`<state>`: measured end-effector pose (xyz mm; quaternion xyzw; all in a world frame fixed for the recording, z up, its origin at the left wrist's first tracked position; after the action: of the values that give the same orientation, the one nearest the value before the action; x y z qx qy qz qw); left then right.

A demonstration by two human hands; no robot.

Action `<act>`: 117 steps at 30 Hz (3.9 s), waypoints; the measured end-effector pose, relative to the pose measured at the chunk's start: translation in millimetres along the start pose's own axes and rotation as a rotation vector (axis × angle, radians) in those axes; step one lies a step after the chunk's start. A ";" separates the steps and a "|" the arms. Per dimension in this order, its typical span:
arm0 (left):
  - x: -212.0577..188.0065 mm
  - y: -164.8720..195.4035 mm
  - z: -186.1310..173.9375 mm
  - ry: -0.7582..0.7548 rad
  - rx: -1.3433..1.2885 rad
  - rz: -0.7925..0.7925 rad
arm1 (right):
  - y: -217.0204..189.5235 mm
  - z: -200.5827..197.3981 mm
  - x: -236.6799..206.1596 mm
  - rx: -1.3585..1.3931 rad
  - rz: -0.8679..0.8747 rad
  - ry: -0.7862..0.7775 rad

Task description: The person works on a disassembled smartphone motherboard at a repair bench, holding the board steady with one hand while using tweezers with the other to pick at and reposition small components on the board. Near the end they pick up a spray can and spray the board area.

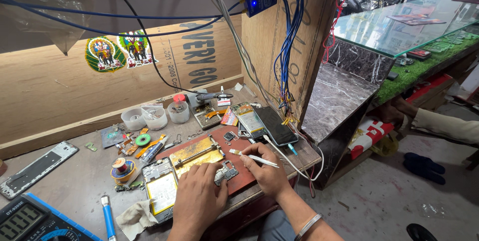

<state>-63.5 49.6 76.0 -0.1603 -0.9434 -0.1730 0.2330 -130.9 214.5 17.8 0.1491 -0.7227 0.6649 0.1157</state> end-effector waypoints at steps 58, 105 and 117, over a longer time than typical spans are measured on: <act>1.0 -7.0 -1.5 -0.013 -0.017 -0.026 | 14.5 0.2 3.5 0.018 -0.043 -0.037; 3.7 -4.6 2.4 -0.068 -0.002 -0.048 | 4.5 -3.2 1.4 -0.078 -0.036 -0.008; 3.2 -5.0 2.0 -0.051 0.002 -0.040 | 7.2 -2.3 1.8 -0.068 -0.032 -0.013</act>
<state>-68.8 46.6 74.6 -0.1457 -0.9522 -0.1726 0.2055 -135.3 217.2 12.0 0.1609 -0.7431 0.6370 0.1268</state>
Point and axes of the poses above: each hand's wrist, its own x-axis towards the middle knuckle, its own z-axis out of the palm, y = z × x, the point moved 10 cm from there along x, towards the middle knuckle, and after that the axes turned 2 degrees about x, right-handed, at the moved point
